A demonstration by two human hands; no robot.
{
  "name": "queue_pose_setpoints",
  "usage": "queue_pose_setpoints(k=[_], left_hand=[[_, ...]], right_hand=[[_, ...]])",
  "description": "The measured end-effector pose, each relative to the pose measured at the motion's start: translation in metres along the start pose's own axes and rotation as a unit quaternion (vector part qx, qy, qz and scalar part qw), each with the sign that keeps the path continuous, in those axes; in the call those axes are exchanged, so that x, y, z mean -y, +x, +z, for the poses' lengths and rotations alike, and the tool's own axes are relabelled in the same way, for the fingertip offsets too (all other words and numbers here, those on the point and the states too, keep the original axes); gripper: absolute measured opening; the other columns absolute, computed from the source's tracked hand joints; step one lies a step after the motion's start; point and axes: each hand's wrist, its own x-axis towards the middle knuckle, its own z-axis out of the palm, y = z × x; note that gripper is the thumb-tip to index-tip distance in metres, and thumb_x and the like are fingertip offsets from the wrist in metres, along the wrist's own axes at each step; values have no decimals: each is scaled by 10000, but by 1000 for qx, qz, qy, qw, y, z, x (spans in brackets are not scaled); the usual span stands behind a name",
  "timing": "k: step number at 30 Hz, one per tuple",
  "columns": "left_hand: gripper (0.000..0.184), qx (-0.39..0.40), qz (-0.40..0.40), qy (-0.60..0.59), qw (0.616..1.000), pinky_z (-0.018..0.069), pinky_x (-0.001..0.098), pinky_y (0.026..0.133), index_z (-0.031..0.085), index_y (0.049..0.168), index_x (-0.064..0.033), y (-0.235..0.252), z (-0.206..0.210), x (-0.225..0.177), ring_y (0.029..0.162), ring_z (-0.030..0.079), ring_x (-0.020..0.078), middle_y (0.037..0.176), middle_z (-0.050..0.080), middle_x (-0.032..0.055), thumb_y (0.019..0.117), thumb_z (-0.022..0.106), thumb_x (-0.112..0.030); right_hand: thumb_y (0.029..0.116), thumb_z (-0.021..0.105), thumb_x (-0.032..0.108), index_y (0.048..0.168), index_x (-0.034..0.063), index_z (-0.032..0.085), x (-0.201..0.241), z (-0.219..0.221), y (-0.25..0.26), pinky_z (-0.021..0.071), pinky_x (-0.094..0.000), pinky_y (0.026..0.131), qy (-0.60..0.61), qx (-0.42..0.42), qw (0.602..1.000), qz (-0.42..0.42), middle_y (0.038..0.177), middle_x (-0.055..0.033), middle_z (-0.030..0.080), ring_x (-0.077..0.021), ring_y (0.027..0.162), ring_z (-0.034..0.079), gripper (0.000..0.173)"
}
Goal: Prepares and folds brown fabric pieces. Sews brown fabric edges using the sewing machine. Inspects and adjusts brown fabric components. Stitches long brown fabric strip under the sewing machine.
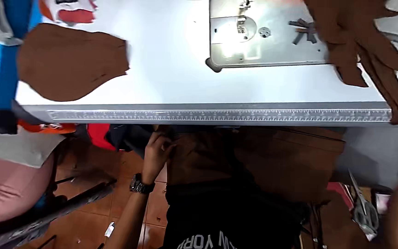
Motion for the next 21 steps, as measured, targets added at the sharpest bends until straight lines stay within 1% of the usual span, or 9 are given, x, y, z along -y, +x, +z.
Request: queue_pose_setpoints(k=[3,6,8,10,12,14,17,19,21], left_hand=[[96,33,55,6,998,542,511,930,725,924,-36,1,-12,-5,1005,667,277,1064,693,131,866,778,-92],[117,110,184,32,976,556,463,947,760,957,-101,8,-37,-27,950,702,202,954,735,37,941,693,-195],[176,144,244,51,958,593,388,833,766,988,-157,8,-58,-48,874,703,149,917,726,-13,977,655,-293],[246,155,257,64,952,609,351,726,753,1017,-176,8,-87,-53,797,708,124,885,725,-28,999,612,-377],[317,155,251,49,954,616,317,720,754,1005,-171,16,-120,-41,791,719,91,890,745,-32,1008,589,-441],[336,156,269,17,950,590,224,718,757,972,-188,48,-154,-38,784,687,8,875,735,-80,1019,570,-464],[296,160,321,13,933,547,140,675,758,972,-213,123,-198,-53,755,639,-69,851,706,-136,1024,569,-435],[256,154,348,29,924,548,135,660,762,954,-224,180,-215,-55,745,635,-80,846,710,-148,1000,596,-413],[271,154,349,65,922,556,163,665,769,941,-237,230,-218,-50,742,639,-70,849,712,-151,987,594,-439]], right_hand=[[971,632,273,1036,5,719,126,81,-10,561,-425,915,109,167,977,-81,1092,-134,707,-215,1056,671,289],[860,802,377,1365,195,657,208,171,-24,430,-581,1097,175,373,880,-236,1418,-15,613,-260,1343,535,556],[811,860,330,1254,186,718,226,207,-29,422,-590,1101,221,407,829,-313,1186,-5,722,-233,1203,628,487],[901,776,322,1015,166,773,216,207,-17,500,-472,1029,240,446,791,-344,931,33,749,-142,973,697,193],[991,674,317,985,125,765,192,178,8,508,-407,1015,267,481,774,-312,889,17,743,-116,919,699,213],[1019,647,308,1020,96,751,175,142,39,513,-370,1016,308,477,780,-265,908,-3,739,-108,928,692,237],[1023,627,287,1100,132,758,179,109,88,578,-284,841,291,398,837,-237,947,45,728,-40,891,673,217],[1007,636,301,1143,178,745,186,109,126,576,-358,835,219,334,882,-252,949,73,723,-57,884,674,213],[984,677,257,1169,135,730,189,126,160,587,-427,858,177,292,904,-258,943,27,735,-119,890,702,228]])
